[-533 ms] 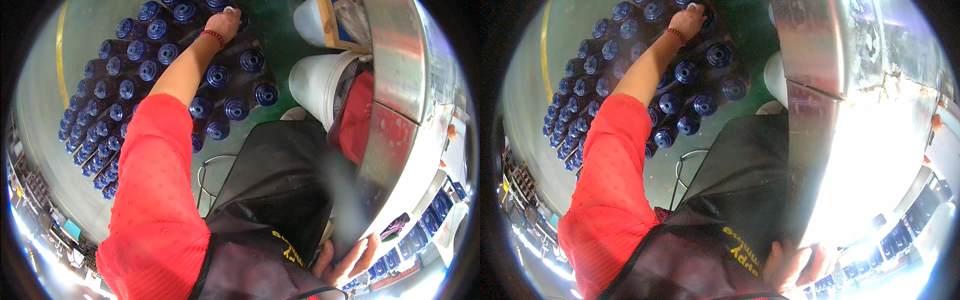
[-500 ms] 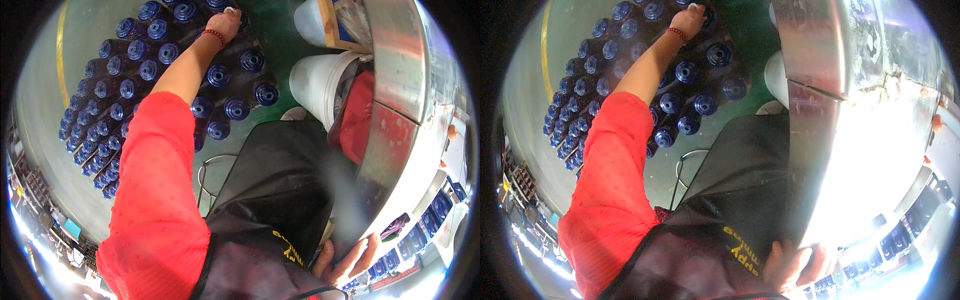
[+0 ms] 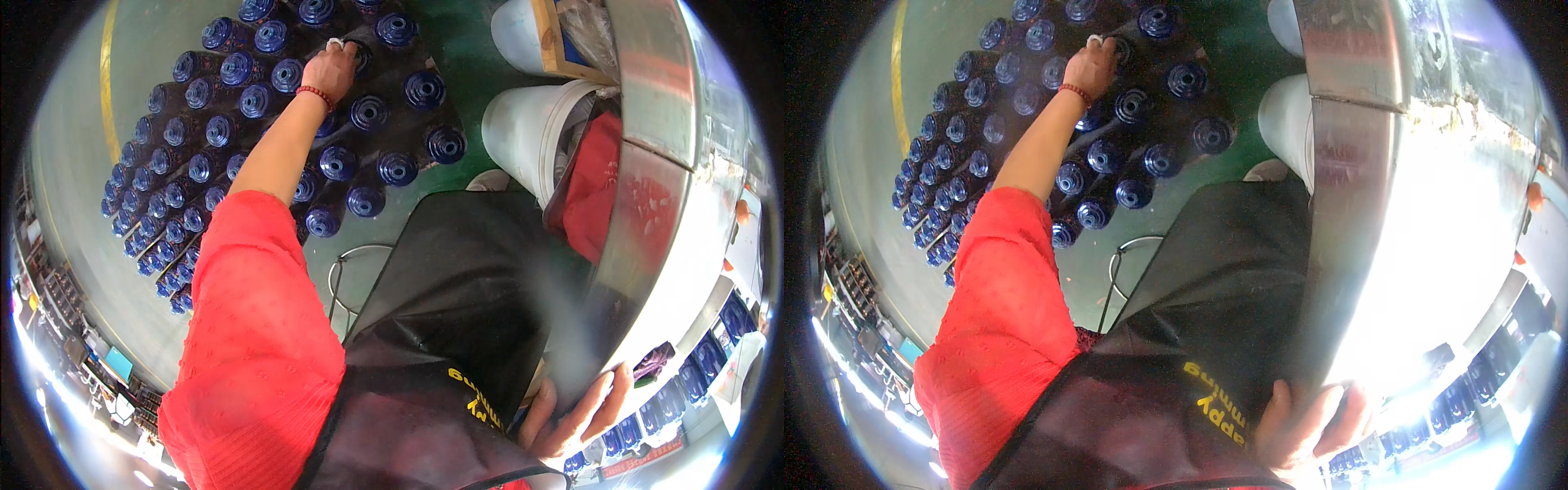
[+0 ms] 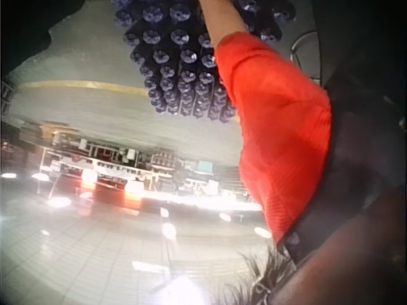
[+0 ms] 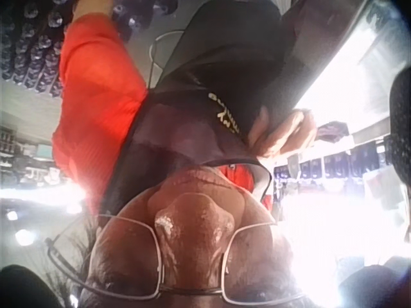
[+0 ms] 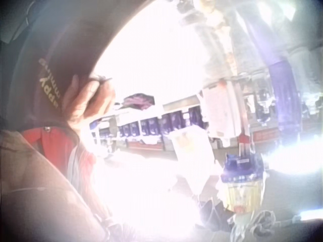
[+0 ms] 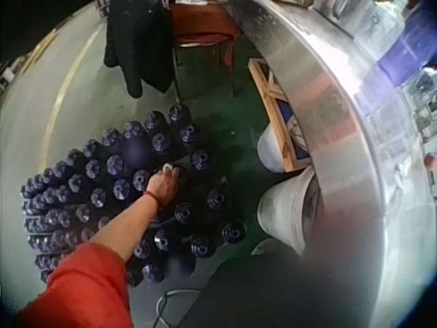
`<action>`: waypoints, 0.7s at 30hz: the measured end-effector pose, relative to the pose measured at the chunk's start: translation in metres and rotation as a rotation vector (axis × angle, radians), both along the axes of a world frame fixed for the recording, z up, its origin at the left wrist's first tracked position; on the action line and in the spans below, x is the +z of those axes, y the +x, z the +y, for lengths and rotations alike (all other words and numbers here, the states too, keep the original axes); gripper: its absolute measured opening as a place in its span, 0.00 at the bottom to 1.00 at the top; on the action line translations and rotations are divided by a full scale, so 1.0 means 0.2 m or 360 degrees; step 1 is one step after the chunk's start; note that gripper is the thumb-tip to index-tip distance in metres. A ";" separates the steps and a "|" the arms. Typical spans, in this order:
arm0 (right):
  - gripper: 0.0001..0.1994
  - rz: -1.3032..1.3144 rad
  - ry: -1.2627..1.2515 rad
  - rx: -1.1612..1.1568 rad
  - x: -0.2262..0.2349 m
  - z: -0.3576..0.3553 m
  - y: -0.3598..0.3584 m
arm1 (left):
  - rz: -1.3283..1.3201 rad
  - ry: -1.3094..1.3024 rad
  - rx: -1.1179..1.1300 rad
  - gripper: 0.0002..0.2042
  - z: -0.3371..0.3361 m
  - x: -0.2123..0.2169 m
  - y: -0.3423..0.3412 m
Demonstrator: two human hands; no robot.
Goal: The person smooths a decorative sticker on a dark blue bottle with a green tool, then places the bottle among others on the floor. They pick up another bottle, apply a new sticker, and smooth it with the tool.
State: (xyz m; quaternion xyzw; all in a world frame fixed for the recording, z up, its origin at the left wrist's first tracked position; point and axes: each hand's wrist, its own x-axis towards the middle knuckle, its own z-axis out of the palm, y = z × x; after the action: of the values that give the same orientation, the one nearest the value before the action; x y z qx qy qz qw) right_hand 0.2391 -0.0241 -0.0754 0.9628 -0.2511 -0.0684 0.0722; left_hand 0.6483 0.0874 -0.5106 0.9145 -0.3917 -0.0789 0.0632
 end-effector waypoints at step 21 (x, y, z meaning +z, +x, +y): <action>0.28 -0.0178 0.0048 0.0063 -0.03 -0.02 0.00 | 0.0243 -0.0167 -0.0327 0.17 -0.40 0.07 -0.48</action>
State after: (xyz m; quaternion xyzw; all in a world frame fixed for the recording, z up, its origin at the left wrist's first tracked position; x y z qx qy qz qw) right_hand 0.2398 -0.0272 -0.0817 0.9709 -0.2347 -0.0169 0.0449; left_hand 0.5533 0.0064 -0.4966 0.8564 -0.4809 -0.1338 0.1321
